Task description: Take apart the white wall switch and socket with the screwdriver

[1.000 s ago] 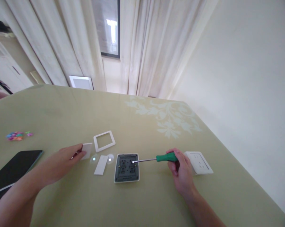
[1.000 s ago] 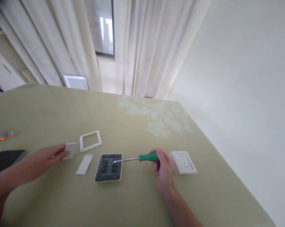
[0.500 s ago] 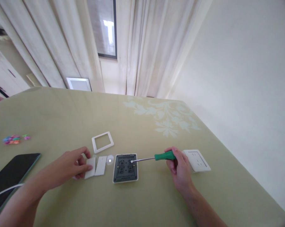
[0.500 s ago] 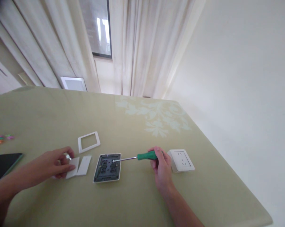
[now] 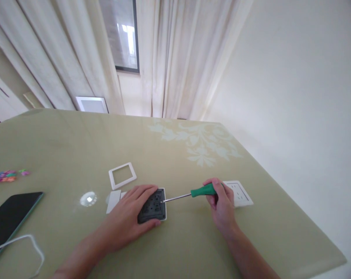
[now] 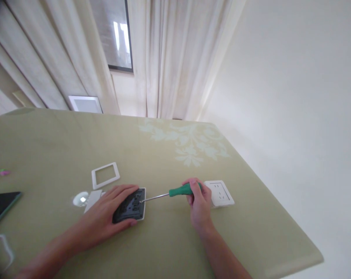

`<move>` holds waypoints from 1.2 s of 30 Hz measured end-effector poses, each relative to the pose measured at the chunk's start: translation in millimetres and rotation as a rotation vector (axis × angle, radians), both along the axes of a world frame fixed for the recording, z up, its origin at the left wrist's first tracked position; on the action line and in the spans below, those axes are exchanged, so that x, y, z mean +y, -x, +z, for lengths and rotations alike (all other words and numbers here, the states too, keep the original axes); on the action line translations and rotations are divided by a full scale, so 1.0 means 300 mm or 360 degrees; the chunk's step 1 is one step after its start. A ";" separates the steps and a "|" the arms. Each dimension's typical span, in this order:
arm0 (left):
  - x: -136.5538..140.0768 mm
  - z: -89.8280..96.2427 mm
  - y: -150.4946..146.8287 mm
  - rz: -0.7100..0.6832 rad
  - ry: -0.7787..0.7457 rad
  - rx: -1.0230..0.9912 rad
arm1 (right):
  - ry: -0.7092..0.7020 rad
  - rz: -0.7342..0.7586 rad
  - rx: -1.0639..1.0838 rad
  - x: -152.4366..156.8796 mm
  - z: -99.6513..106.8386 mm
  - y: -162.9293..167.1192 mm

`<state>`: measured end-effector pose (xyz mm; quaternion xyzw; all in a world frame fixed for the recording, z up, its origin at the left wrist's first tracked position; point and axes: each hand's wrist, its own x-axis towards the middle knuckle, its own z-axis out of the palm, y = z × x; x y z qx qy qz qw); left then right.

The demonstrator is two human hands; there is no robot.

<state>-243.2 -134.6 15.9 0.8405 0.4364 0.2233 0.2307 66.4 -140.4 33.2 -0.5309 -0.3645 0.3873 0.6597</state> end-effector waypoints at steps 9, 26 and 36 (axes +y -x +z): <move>0.010 -0.016 -0.006 0.0014 -0.0019 0.0065 | -0.0102 0.0001 -0.0215 -0.011 -0.019 -0.012; 0.016 -0.023 -0.020 -0.0011 -0.0068 -0.0012 | -0.0421 0.0418 -0.1662 -0.027 0.303 0.064; 0.013 -0.045 -0.017 0.0016 -0.0109 -0.0089 | -0.0355 0.1069 -0.2157 0.032 0.493 0.188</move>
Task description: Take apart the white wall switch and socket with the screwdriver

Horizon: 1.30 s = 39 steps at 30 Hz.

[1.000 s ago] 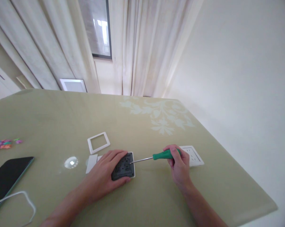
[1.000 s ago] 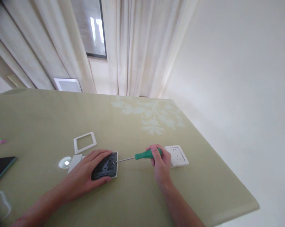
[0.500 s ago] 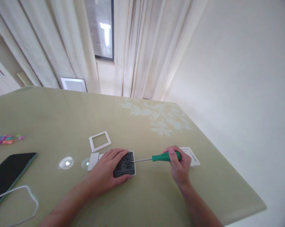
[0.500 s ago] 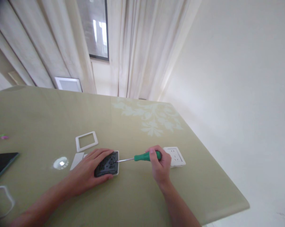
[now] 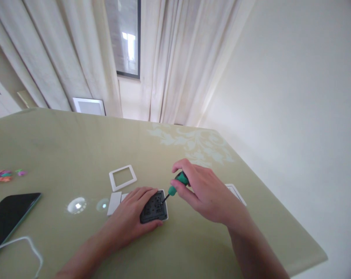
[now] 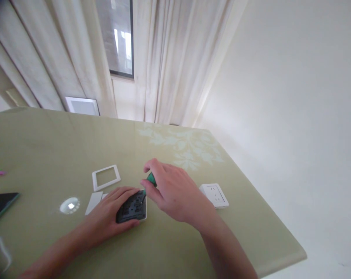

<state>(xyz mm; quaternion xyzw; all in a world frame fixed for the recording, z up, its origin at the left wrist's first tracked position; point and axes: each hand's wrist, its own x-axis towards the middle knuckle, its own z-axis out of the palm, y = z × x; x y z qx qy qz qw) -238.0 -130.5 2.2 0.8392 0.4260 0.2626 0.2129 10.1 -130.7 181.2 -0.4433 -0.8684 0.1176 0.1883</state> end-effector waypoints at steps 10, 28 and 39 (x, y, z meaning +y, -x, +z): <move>-0.009 -0.020 0.017 0.0040 0.0015 -0.0015 | -0.0142 0.0209 -0.0019 0.004 -0.024 -0.008; -0.020 -0.023 0.017 0.0059 -0.0004 0.0013 | -0.0476 -0.0098 -0.0098 0.032 -0.052 0.056; -0.018 -0.029 0.016 0.0026 -0.0105 -0.0001 | -0.0365 -0.0117 -0.0030 0.058 -0.047 0.021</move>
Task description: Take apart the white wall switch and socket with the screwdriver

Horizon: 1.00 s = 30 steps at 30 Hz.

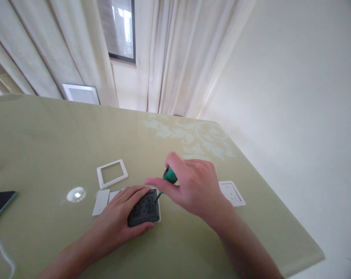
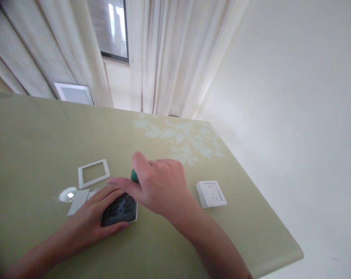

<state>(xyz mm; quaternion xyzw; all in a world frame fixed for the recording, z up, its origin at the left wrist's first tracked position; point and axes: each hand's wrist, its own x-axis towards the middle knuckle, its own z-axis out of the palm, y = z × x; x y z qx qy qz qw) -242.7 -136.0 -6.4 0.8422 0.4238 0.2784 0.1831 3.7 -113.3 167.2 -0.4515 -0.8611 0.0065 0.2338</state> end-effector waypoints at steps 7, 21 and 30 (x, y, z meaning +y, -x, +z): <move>0.001 0.011 -0.001 -0.0006 0.0046 -0.0012 | 0.0183 0.0383 -0.0081 -0.010 0.035 -0.026; -0.005 0.006 0.001 -0.0012 0.0083 -0.0011 | 0.0028 0.0020 -0.0070 -0.027 0.026 -0.002; -0.001 -0.003 0.003 -0.0031 0.0080 -0.0009 | 0.0036 -0.0051 -0.0120 -0.031 0.033 -0.002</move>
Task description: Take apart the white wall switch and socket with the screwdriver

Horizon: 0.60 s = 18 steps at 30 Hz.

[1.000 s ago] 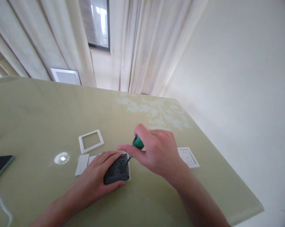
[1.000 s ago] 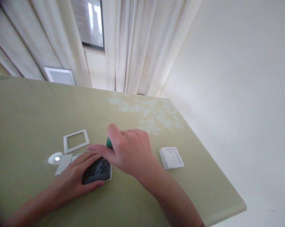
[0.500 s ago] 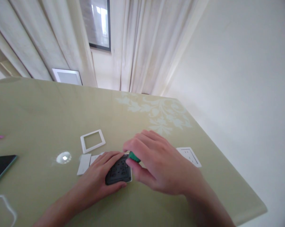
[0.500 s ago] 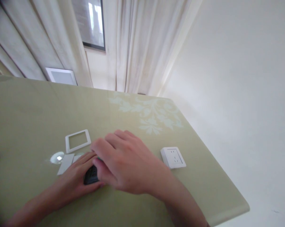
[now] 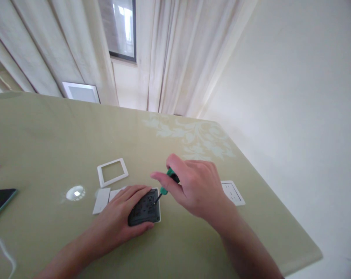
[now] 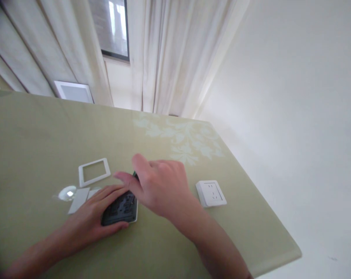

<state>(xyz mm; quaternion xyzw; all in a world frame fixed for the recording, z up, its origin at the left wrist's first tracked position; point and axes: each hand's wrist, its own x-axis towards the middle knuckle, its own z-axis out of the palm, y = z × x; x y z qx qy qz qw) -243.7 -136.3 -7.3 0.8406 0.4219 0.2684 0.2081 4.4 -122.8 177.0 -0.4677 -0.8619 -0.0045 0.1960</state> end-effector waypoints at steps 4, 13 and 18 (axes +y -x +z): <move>0.000 -0.001 -0.001 0.0018 0.0013 -0.0002 | 0.0164 0.0407 0.0010 0.015 -0.002 -0.015; 0.001 0.017 -0.005 -0.0001 0.0037 -0.0014 | 0.0127 0.0525 0.0028 -0.001 0.002 -0.014; -0.001 0.014 -0.002 0.0004 0.0029 0.0007 | 0.0037 -0.0053 -0.0045 0.000 0.000 -0.012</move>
